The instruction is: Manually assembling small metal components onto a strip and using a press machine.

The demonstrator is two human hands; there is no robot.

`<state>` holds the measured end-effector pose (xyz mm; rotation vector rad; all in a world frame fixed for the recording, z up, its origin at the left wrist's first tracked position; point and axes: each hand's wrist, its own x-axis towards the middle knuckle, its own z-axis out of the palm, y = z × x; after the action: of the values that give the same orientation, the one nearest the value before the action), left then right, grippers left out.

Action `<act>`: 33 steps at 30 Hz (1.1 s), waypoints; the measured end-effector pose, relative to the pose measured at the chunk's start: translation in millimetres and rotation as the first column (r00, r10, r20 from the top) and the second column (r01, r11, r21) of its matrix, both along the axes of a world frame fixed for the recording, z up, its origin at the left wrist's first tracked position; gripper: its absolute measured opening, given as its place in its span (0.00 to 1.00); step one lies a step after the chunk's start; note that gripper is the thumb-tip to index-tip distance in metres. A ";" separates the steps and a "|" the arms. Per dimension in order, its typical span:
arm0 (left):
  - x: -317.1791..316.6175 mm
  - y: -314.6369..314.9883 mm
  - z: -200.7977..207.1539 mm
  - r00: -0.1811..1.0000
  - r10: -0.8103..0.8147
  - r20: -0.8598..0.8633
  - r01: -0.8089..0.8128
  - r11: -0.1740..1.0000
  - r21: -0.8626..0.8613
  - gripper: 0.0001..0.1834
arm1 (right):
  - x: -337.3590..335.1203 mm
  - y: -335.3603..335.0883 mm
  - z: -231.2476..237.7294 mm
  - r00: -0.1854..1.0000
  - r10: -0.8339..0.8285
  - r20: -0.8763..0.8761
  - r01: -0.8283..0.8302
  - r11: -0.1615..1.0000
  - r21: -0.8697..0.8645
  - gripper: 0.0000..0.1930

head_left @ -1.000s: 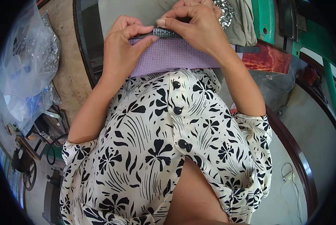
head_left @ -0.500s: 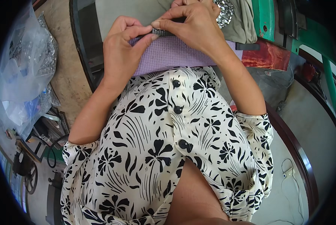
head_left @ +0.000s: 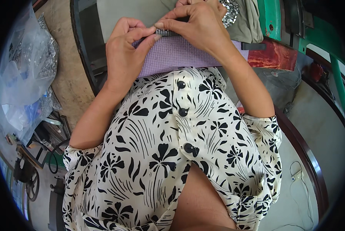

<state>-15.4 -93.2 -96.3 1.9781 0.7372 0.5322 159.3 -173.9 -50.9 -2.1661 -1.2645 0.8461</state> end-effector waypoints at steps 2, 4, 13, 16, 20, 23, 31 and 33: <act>0.2 0.2 0.7 1.000 0.001 -0.009 -0.001 1.000 -0.003 0.11 | 0.6 -1.1 -1.2 1.000 0.005 -0.005 -0.005 1.000 -0.004 0.09; 0.4 0.3 0.0 1.000 -0.008 0.002 0.008 1.000 -0.002 0.11 | 1.1 -3.1 -5.6 0.999 0.011 0.038 -0.013 0.999 0.034 0.09; 1.0 0.2 4.4 1.000 -0.001 -0.028 0.000 0.999 -0.033 0.11 | -1.5 -15.4 -40.6 0.918 0.002 0.397 -0.198 0.869 0.454 0.09; 1.6 0.9 3.2 0.999 -0.002 -0.032 0.001 0.999 -0.039 0.11 | -6.2 -16.6 -40.9 0.865 -0.015 0.501 -0.176 0.926 0.333 0.09; 0.1 1.5 3.9 0.999 -0.004 -0.043 0.002 0.999 -0.046 0.11 | 5.5 -3.7 -0.9 1.000 0.021 -0.006 -0.021 1.000 0.008 0.09; 0.5 1.9 2.3 0.999 -0.015 -0.040 0.013 0.999 -0.045 0.11 | -6.4 -11.7 -32.1 0.855 -0.013 0.519 -0.176 0.934 0.312 0.08; 1.1 2.8 1.5 1.000 -0.009 -0.027 0.008 0.999 -0.040 0.11 | 14.2 -10.2 0.9 1.000 0.026 0.004 -0.026 1.000 -0.015 0.08; 1.2 2.2 2.6 0.999 -0.005 -0.032 0.003 0.999 -0.045 0.11 | 16.1 -11.0 2.2 0.999 0.037 0.013 -0.036 0.999 -0.006 0.08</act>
<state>-14.2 -91.0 -93.7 1.9498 0.7590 0.4779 175.5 -184.9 -48.7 -2.1627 -1.3133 0.8527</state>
